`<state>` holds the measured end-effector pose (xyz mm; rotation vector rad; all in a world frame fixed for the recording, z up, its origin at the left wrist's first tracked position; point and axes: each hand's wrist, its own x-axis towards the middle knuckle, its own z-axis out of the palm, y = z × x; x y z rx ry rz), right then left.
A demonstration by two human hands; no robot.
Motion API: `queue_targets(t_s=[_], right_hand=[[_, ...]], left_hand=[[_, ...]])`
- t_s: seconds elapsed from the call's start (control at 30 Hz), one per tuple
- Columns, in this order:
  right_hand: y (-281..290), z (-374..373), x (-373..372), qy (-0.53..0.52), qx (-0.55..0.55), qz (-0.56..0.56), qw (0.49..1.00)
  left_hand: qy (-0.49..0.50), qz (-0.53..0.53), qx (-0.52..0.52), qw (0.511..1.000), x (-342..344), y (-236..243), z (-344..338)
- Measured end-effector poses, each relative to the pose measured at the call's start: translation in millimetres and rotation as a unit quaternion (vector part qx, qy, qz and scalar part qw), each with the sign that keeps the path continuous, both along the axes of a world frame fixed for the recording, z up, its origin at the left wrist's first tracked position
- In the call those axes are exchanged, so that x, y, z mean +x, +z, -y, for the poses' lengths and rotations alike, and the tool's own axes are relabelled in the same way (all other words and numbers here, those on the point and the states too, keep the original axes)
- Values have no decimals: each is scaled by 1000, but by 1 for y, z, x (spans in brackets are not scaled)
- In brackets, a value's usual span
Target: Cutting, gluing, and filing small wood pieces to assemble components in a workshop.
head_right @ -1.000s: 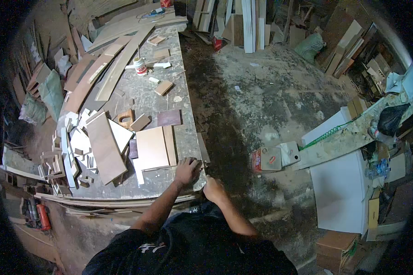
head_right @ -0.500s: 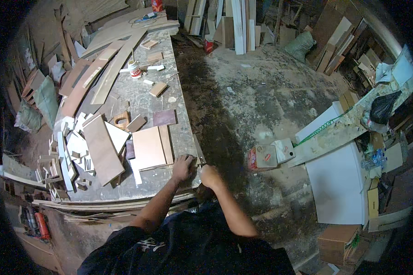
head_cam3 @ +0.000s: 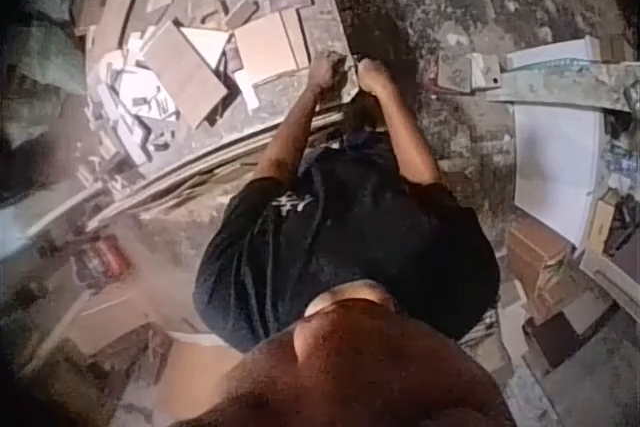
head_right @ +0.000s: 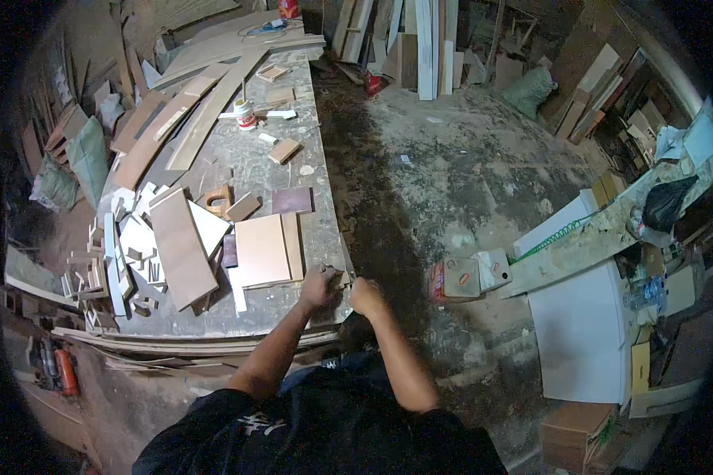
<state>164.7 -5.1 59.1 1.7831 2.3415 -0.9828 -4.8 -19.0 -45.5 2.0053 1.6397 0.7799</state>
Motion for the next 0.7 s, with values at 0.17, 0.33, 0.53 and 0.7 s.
queue_targets(t_s=[0.17,0.33,0.53,0.7], right_hand=[[1,7,-6,-46,-6,5,999],[22,3,-6,17,-6,14,1000],[6,0,-7,-17,-38,10,999],[8,1,-2,-15,-8,45,999]], left_hand=[[1,-15,32,999,1,-9,-2],[15,-27,-10,999,-2,-16,-1],[13,-28,14,999,0,-19,-3],[6,-2,4,1000,0,-12,-1]])
